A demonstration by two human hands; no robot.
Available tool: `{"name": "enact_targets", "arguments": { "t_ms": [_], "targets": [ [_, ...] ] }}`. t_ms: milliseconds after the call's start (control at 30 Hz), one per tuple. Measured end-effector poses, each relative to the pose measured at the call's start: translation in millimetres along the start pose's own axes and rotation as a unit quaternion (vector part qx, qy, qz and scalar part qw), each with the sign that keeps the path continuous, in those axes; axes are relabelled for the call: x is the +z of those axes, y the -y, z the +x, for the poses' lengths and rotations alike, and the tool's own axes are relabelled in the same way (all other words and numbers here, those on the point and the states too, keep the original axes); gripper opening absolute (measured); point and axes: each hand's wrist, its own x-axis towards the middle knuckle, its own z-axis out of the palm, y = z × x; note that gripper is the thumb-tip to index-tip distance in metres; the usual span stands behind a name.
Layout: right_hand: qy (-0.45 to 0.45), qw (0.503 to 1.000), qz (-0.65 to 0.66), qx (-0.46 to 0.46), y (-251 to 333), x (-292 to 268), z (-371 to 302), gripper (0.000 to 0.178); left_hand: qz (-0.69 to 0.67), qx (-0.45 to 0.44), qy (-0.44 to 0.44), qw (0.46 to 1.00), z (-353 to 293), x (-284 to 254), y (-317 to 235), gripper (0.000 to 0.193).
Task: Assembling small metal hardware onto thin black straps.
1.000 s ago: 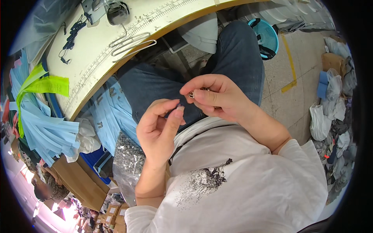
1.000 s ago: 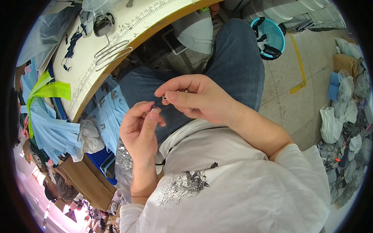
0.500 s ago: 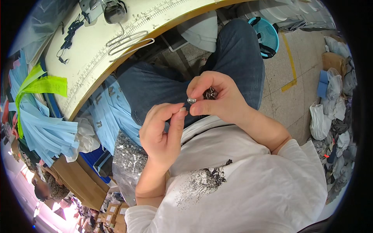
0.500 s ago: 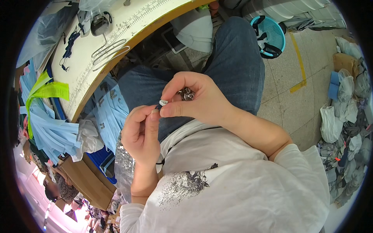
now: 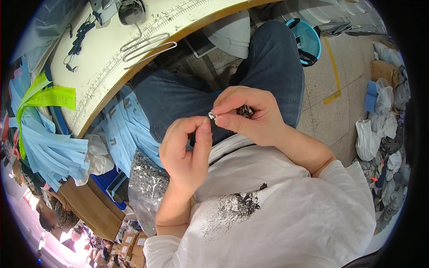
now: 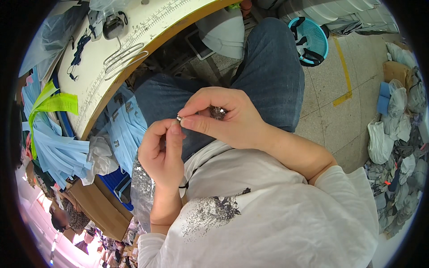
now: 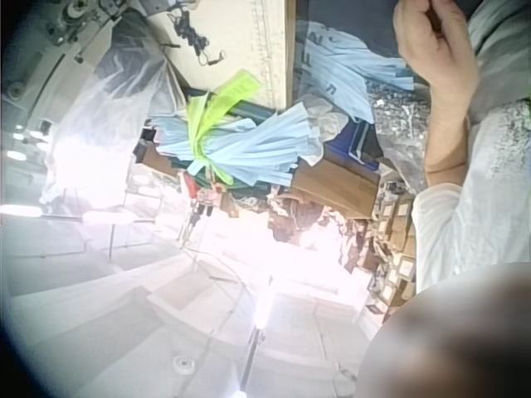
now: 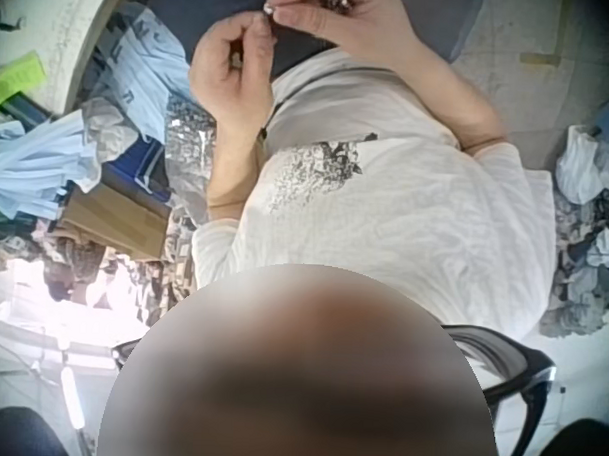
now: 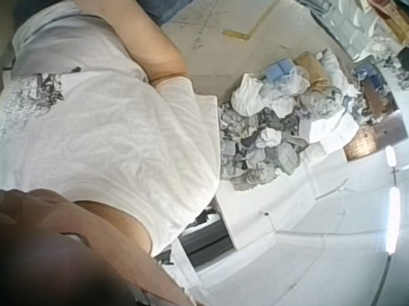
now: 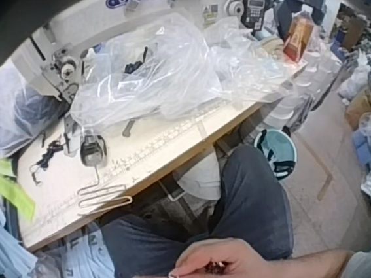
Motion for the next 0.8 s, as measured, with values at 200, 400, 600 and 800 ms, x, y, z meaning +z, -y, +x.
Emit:
{"name": "enact_targets", "arguments": {
  "t_ms": [200,400,600,800],
  "targets": [
    [-0.009,0.999,-0.032,-0.023,-1.2,0.2,0.7,0.017,-0.005,-0.011,-0.01,1.0,-0.8,1.0,1.2,0.004],
    [-0.009,0.997,-0.073,-0.027,3.6,1.1,0.9,0.02,-0.011,-0.02,-0.024,0.999,-1.4,2.3,1.9,0.003],
    [-0.024,0.993,-0.108,-0.046,3.4,2.7,3.1,0.021,0.083,0.1,0.002,0.991,8.2,-1.5,-1.1,0.009],
    [-0.022,0.982,-0.155,-0.108,0.2,3.6,5.3,0.022,0.126,0.107,0.021,0.986,9.0,-4.7,-3.3,0.013]
  ]
}}
